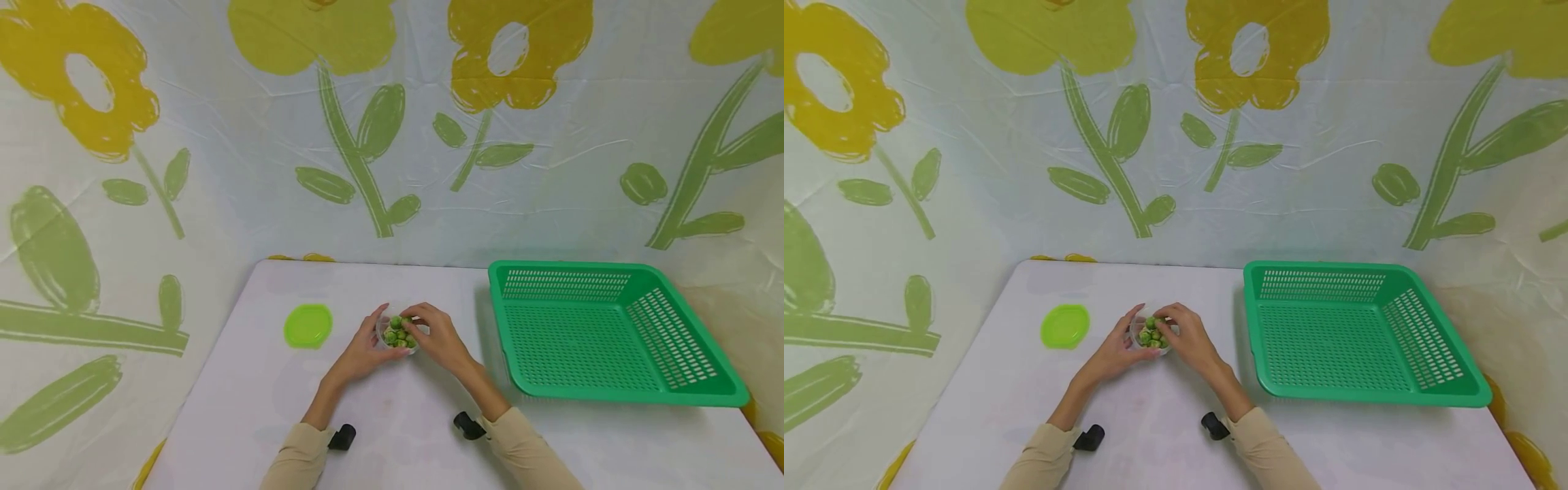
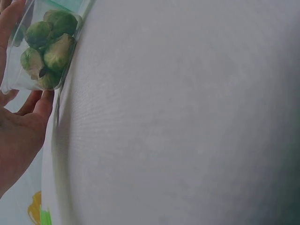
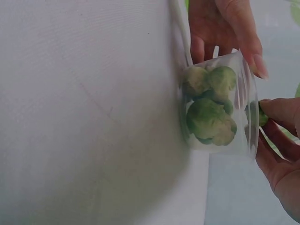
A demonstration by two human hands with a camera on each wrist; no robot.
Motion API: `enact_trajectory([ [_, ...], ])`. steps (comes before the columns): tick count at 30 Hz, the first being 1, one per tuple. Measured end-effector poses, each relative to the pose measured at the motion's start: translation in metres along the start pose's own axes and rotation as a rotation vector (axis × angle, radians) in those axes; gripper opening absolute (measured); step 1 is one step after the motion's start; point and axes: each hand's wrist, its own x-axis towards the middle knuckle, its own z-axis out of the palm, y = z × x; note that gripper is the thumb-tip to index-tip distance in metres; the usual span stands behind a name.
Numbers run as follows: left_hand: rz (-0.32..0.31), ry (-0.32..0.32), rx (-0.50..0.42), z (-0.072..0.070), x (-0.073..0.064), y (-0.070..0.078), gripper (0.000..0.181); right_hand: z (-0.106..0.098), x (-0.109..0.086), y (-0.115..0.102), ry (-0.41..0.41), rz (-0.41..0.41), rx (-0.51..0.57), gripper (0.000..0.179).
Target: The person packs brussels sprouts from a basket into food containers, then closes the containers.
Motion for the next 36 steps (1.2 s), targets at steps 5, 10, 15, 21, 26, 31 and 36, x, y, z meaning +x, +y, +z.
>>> enact_trajectory([
  [5, 0.015, 0.001, -0.015, 0.0001, -0.0004, 0.0006, 0.107, 0.0008, 0.0000, 0.0021, -0.061, 0.010, 0.002, 0.016],
  [10, 0.027, -0.001, -0.020, -0.0012, 0.0005, 0.0004, 0.107, 0.0015, 0.0011, 0.0036, -0.122, -0.003, -0.054, 0.017],
  [15, 0.024, -0.002, -0.022, -0.0018, 0.0012, 0.0001, 0.106, 0.0018, 0.0033, 0.0025, -0.160, 0.014, -0.096, 0.018],
  [21, 0.032, 0.007, -0.037, -0.0012, 0.0022, -0.0004, 0.103, 0.0007, 0.0055, 0.0016, -0.200, 0.037, -0.103, 0.022],
  [26, 0.035, 0.000, -0.037, -0.0010, 0.0014, -0.0005, 0.104, -0.0004, 0.0049, 0.0037, -0.216, 0.014, -0.091, 0.025],
  [31, 0.032, -0.004, -0.019, -0.0008, 0.0006, 0.0004, 0.106, -0.0018, 0.0031, 0.0072, -0.224, -0.013, -0.086, 0.026],
  [36, 0.033, 0.000, -0.005, 0.0001, 0.0002, -0.0004, 0.106, -0.0027, 0.0007, 0.0095, -0.213, -0.039, -0.077, 0.025],
])
